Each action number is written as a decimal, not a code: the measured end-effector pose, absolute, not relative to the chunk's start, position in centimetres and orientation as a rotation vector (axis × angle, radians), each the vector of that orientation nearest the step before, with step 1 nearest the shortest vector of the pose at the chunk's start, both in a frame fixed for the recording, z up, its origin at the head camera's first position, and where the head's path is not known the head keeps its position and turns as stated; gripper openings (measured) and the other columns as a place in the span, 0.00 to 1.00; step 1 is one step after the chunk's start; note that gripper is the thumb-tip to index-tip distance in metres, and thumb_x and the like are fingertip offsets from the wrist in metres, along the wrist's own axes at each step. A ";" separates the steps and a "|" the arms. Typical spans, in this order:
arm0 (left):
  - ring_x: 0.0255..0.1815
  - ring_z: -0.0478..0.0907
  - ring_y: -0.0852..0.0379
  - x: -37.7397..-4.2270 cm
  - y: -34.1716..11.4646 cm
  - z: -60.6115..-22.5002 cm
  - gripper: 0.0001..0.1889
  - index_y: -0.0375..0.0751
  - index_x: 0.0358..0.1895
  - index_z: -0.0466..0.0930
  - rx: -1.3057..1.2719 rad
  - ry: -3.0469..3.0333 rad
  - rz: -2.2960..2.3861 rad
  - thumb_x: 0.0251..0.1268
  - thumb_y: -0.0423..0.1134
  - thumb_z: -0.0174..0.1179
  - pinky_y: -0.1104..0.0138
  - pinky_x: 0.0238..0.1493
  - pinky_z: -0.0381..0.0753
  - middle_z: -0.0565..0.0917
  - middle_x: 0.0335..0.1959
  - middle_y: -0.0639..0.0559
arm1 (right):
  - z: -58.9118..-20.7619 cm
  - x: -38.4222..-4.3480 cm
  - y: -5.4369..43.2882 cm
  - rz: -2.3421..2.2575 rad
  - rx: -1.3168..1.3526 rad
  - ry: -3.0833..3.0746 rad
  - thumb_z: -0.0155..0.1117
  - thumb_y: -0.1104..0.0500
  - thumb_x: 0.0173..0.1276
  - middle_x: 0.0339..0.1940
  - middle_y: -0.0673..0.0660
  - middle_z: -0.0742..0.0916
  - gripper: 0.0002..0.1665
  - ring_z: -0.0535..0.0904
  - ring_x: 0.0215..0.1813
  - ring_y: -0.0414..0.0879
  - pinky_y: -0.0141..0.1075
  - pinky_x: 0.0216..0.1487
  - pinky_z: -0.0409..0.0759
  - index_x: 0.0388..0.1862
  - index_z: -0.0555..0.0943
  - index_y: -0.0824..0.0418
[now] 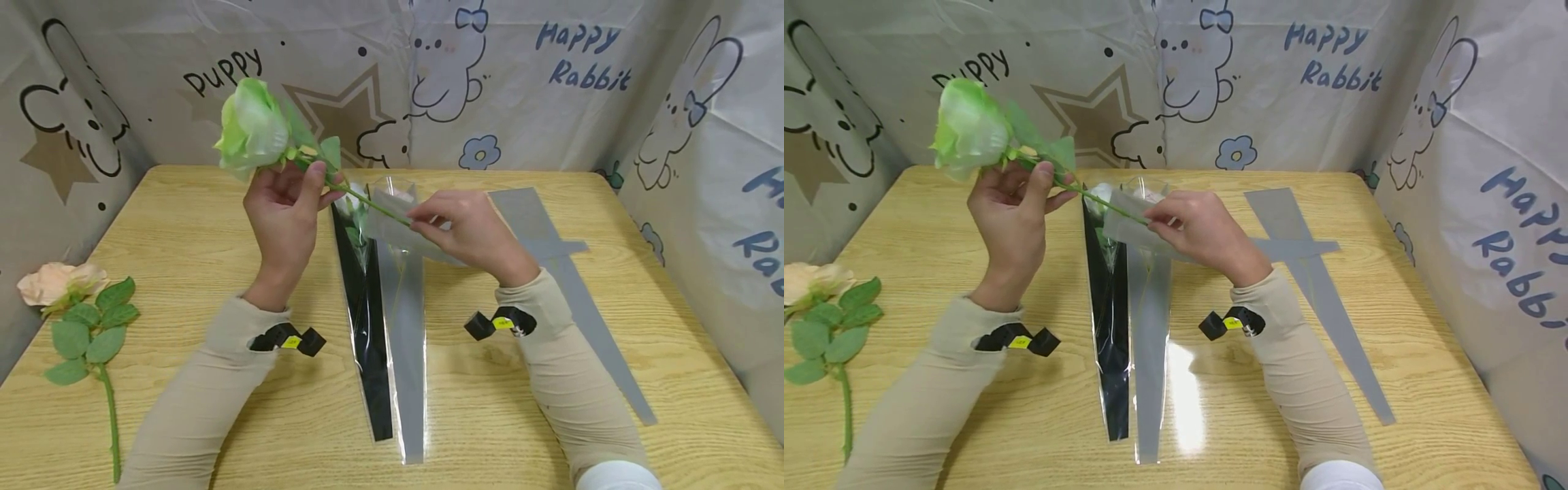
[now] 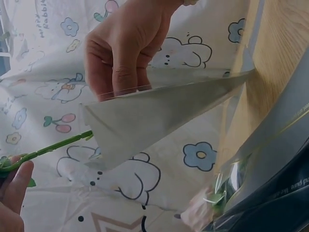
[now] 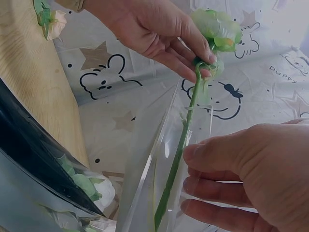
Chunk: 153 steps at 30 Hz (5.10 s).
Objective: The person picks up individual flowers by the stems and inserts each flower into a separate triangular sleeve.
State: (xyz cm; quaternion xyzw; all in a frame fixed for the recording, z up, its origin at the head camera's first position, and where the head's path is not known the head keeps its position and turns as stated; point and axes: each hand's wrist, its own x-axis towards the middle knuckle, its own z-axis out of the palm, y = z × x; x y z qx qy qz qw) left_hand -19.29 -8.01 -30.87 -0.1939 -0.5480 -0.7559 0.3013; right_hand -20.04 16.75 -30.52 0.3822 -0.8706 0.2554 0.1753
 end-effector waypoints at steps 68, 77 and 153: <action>0.58 0.83 0.51 -17.9 -6.5 -31.6 0.29 0.37 0.62 0.78 -0.576 -2.286 -1.609 0.58 0.35 0.77 0.57 0.61 0.82 0.86 0.56 0.41 | -28.7 -18.3 16.3 0.783 1.150 -2.234 0.76 0.68 0.63 0.38 0.60 0.93 0.07 0.90 0.35 0.47 0.32 0.38 0.89 0.41 0.90 0.65; 0.60 0.78 0.47 -18.2 -7.4 -30.7 0.24 0.36 0.66 0.69 -0.560 -2.538 -1.541 0.71 0.35 0.64 0.49 0.66 0.80 0.79 0.58 0.41 | -28.7 -18.5 17.1 0.833 1.100 -2.233 0.76 0.67 0.64 0.37 0.60 0.93 0.08 0.90 0.35 0.48 0.34 0.38 0.89 0.41 0.90 0.66; 0.33 0.84 0.67 -16.8 -8.8 -28.2 0.06 0.32 0.41 0.86 -0.548 -2.147 -1.519 0.66 0.32 0.69 0.78 0.37 0.85 0.88 0.36 0.48 | -27.8 -17.6 17.0 0.820 1.099 -2.292 0.76 0.65 0.64 0.40 0.59 0.93 0.08 0.90 0.37 0.47 0.35 0.39 0.89 0.43 0.90 0.65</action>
